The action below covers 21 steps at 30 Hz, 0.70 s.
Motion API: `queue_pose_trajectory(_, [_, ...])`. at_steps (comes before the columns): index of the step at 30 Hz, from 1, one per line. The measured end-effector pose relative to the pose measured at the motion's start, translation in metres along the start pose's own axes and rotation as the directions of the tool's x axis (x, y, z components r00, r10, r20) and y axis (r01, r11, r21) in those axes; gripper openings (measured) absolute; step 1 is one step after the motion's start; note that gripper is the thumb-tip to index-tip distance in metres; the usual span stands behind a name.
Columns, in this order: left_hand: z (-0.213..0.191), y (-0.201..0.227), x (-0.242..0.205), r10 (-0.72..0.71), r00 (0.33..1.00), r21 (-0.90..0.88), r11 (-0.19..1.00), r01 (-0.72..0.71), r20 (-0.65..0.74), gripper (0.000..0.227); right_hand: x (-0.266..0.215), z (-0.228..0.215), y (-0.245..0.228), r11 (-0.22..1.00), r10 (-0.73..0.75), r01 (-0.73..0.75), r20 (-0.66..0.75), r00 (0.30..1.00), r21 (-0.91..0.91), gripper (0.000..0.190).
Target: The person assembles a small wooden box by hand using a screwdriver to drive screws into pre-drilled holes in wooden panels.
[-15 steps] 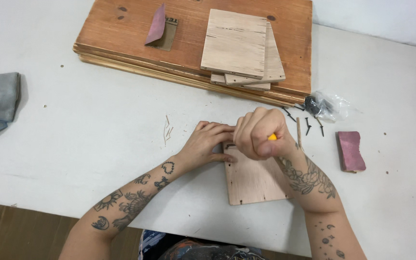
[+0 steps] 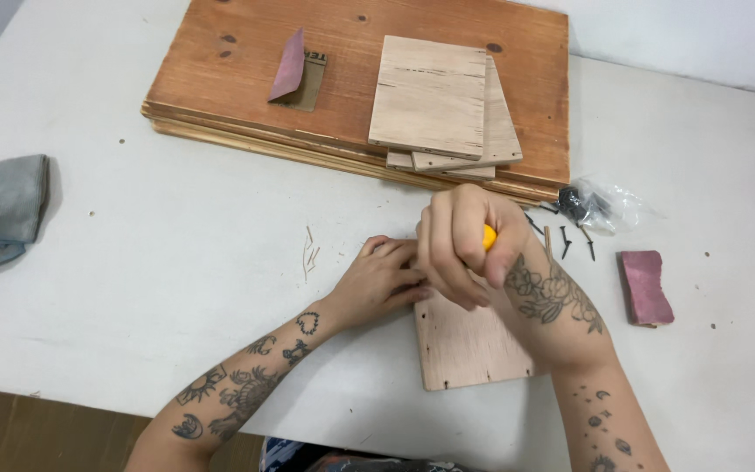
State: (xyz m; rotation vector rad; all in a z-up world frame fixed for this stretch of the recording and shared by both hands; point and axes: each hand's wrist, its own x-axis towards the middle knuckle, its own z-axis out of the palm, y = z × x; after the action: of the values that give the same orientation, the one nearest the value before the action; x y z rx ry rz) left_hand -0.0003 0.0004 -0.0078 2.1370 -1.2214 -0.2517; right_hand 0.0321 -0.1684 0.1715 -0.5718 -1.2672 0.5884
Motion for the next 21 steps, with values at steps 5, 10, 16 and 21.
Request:
queue_pose_trajectory(5, [0.021,-0.019,-0.001,0.021,1.0,0.04,0.999,-0.021,-0.008,0.039,-0.021,-0.009,0.028,0.991,0.034,-0.036,0.017,0.999,0.127,0.049])
queue_pose_trajectory(10, [0.014,-0.013,-0.002,0.045,0.999,0.028,0.999,-0.044,-0.021,0.039,-0.021,0.009,0.027,0.985,-0.045,-0.018,-0.361,0.932,-0.171,0.053])
queue_pose_trajectory(16, [0.023,-0.019,-0.004,0.017,1.0,0.063,0.998,-0.016,-0.007,0.035,-0.027,0.022,0.036,0.856,-0.271,-0.071,-0.56,0.783,-0.513,0.055])
queue_pose_trajectory(21, [0.007,-0.005,-0.001,0.002,1.0,0.039,0.999,-0.001,-0.015,0.035,-0.027,0.045,0.036,0.713,-0.353,-0.284,-0.678,0.644,-0.641,0.055])
